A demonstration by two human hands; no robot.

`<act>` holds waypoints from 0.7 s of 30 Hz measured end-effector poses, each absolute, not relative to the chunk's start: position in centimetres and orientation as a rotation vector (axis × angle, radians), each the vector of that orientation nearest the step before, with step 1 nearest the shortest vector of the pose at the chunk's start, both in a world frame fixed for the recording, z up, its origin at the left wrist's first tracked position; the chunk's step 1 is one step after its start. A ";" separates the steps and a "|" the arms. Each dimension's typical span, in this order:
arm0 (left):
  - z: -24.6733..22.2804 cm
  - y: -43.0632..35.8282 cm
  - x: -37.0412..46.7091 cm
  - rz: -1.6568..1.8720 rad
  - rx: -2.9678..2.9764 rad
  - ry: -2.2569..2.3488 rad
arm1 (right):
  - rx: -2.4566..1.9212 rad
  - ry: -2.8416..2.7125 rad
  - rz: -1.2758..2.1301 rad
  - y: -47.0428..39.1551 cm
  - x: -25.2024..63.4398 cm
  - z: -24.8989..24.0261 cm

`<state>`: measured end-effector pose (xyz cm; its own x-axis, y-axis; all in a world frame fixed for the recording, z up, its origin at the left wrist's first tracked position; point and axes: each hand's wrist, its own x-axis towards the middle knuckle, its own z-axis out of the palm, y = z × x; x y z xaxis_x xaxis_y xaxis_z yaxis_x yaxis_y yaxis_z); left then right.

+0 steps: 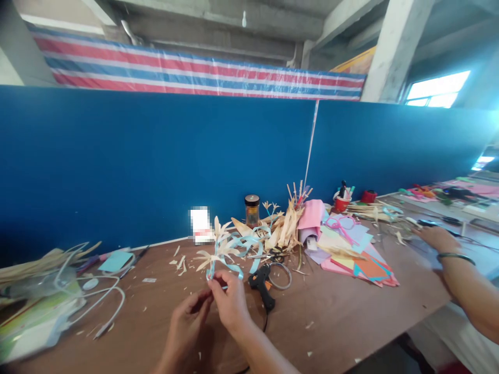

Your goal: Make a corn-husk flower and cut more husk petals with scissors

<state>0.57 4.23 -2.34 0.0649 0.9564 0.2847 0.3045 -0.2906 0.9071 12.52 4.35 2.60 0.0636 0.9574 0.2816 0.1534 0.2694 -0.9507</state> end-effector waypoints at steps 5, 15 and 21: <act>-1.9 4.4 0.1 1.259 1.671 1.300 | -1.133 -1.401 0.841 4.8 12.1 2.6; -1.4 4.2 -0.1 1.271 1.606 1.329 | -1.121 -1.356 0.885 5.4 11.5 2.4; -1.5 4.3 -0.4 1.263 1.649 1.351 | -1.130 -1.405 0.850 5.7 11.1 2.6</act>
<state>-0.37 4.30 -1.53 0.0041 0.9627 0.2707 0.3345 -0.2564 0.9069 11.14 5.68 2.58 0.0429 0.9522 0.3024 0.1748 0.2909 -0.9407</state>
